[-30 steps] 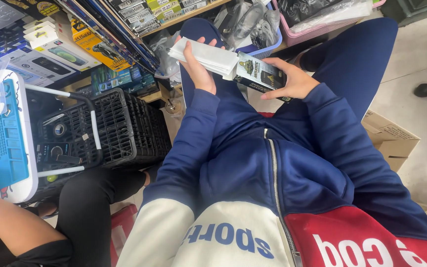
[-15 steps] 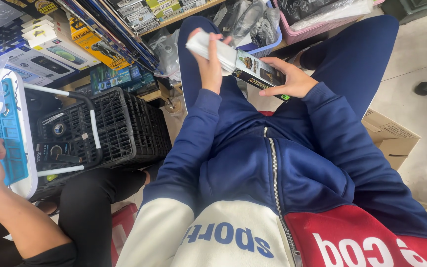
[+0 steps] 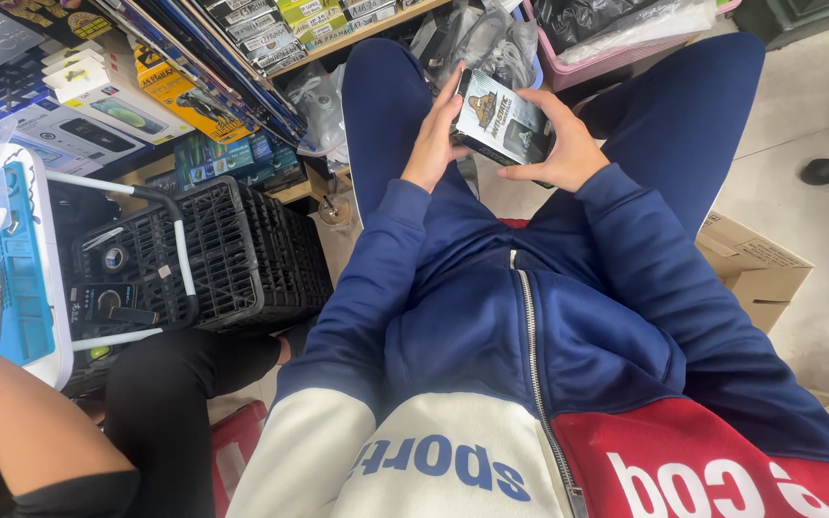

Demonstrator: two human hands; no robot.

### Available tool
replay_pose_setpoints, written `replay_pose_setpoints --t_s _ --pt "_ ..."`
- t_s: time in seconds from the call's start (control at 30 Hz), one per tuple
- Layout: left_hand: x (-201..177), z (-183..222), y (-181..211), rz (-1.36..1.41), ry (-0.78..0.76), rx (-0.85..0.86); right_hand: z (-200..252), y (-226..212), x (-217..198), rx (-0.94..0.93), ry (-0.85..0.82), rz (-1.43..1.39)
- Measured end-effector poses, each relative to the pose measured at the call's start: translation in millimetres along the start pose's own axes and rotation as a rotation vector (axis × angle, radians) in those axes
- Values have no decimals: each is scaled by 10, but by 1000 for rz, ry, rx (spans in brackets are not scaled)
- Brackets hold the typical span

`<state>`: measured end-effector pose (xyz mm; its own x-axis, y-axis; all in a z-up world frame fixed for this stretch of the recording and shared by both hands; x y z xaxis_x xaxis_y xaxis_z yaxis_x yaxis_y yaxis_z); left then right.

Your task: Unboxing small mobile phone accessories and placing them into a cardboard box for organization.

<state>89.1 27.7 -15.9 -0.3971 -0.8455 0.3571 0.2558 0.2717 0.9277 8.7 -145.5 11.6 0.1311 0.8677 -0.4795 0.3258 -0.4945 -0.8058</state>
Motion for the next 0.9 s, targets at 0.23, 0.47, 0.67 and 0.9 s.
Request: replay_pose_setpoints --t_s 0.23,0.47,0.67,0.9 --pt "-17 -2 -3 3 -72 60 21 -8 -35 -29 61 164" --pt "-25 49 58 -85 -145 40 16 -94 -53 -40 46 204" --pt "10 88 80 -108 -221 47 10 -73 -66 -21 43 186" --pt "196 195 140 73 -347 9 11 -65 -18 -60 -9 118"
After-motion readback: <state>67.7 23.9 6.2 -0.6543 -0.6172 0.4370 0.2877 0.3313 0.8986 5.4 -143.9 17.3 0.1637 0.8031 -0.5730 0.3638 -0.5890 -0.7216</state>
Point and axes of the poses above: each hand's wrist, its own z-axis away from the middle knuckle, its own x-axis out of the palm, y = z × x, the point moved 5 cm from there along -z, towards the middle knuckle, and after that the axes turned 6 degrees about y, right-handed, at the moved point
